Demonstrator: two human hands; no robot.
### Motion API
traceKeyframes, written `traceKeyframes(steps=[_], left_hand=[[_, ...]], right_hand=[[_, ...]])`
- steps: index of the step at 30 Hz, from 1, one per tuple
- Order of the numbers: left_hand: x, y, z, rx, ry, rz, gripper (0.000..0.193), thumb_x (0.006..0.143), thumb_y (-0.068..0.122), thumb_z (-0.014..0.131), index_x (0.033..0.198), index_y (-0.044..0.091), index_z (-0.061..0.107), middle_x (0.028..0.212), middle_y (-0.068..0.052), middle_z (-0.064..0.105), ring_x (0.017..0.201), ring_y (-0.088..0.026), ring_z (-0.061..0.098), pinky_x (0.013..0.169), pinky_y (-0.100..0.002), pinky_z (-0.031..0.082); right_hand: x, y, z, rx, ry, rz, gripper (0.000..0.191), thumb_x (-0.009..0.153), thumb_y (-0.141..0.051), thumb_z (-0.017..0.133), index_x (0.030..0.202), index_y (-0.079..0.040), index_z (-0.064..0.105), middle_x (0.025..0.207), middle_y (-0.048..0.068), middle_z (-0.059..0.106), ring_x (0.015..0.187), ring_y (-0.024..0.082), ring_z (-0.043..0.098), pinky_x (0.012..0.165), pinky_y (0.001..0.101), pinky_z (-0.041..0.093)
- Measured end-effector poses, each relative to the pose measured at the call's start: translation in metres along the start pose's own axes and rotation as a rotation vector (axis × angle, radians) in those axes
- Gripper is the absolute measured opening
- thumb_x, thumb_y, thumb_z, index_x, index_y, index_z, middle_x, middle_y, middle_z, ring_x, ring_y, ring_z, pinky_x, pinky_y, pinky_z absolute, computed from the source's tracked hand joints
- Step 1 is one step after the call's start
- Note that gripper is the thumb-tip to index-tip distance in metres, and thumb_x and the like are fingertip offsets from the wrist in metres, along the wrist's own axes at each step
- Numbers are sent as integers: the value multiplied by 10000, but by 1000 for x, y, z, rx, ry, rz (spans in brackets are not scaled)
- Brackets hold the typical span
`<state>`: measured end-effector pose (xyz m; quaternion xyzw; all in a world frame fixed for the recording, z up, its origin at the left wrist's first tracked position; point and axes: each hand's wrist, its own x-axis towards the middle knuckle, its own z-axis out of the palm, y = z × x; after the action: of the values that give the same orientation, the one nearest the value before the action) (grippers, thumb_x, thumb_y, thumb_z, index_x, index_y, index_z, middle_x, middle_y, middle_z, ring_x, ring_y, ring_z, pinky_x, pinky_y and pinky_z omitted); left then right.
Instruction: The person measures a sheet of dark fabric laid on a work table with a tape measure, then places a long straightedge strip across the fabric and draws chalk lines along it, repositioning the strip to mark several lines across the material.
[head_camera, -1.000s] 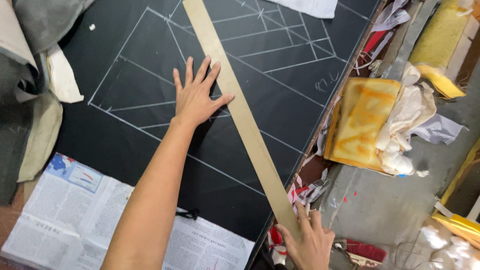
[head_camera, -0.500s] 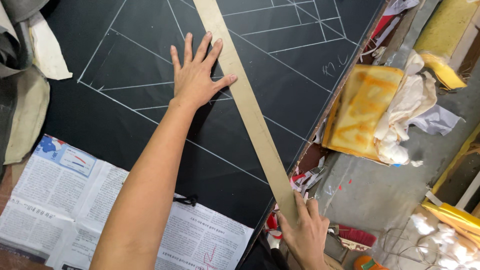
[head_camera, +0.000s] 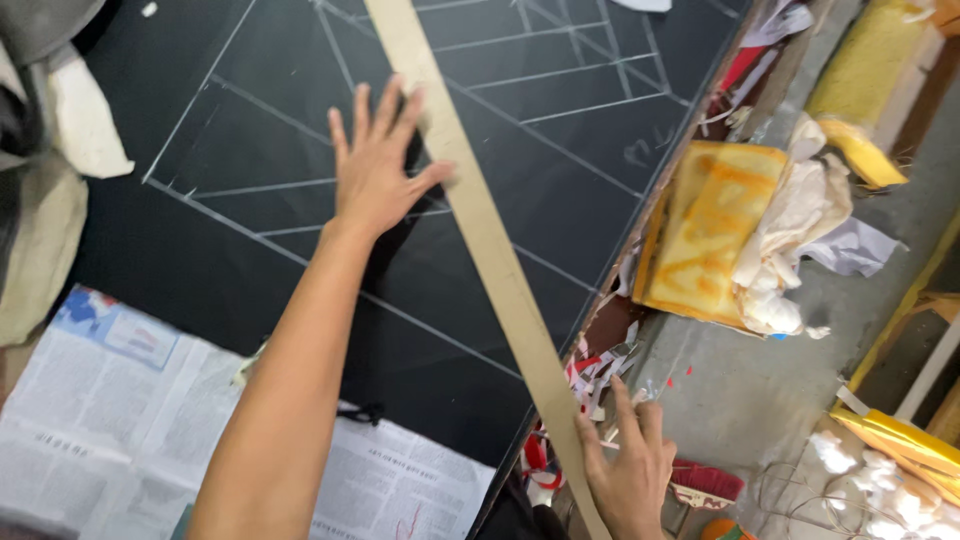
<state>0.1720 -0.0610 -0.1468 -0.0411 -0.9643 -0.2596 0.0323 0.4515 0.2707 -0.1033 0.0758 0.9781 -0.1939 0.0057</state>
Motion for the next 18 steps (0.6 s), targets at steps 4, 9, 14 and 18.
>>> traceKeyframes(steps=[4, 9, 14, 18], left_hand=[[-27, 16, -12, -206, 275, 15, 704, 1056, 423, 686, 1606, 67, 429, 1690, -192, 306, 1571, -422, 226, 1242, -635, 117], [-136, 104, -17, -629, 339, -96, 180, 1045, 26, 604, 1198, -21, 687, 1176, -155, 723, 1110, -266, 722, 987, -348, 568], [-235, 204, -24, -1077, -60, -289, 212, 980, 34, 626, 1154, -55, 706, 1091, -113, 729, 1004, -178, 702, 893, -291, 557], [-260, 230, -40, -1374, -228, -404, 276, 995, 31, 592, 1252, -48, 652, 1194, -99, 669, 1084, -145, 669, 938, -264, 544]], right_hand=[[8, 9, -14, 500, -97, 136, 406, 982, -123, 603, 1384, -84, 645, 981, 100, 546, 796, 188, 611, 721, 322, 512], [0, 1, -31, 1074, -248, 285, 478, 968, -23, 499, 1443, -62, 457, 1144, 59, 627, 820, 100, 616, 714, 251, 526], [-17, -17, -44, 1267, -309, 246, 374, 1019, -41, 541, 1388, 6, 579, 999, 112, 656, 708, 129, 588, 676, 266, 518], [-30, -26, -48, 1427, -351, 335, 323, 1006, -54, 575, 1302, 67, 611, 973, 121, 684, 700, 148, 610, 635, 276, 511]])
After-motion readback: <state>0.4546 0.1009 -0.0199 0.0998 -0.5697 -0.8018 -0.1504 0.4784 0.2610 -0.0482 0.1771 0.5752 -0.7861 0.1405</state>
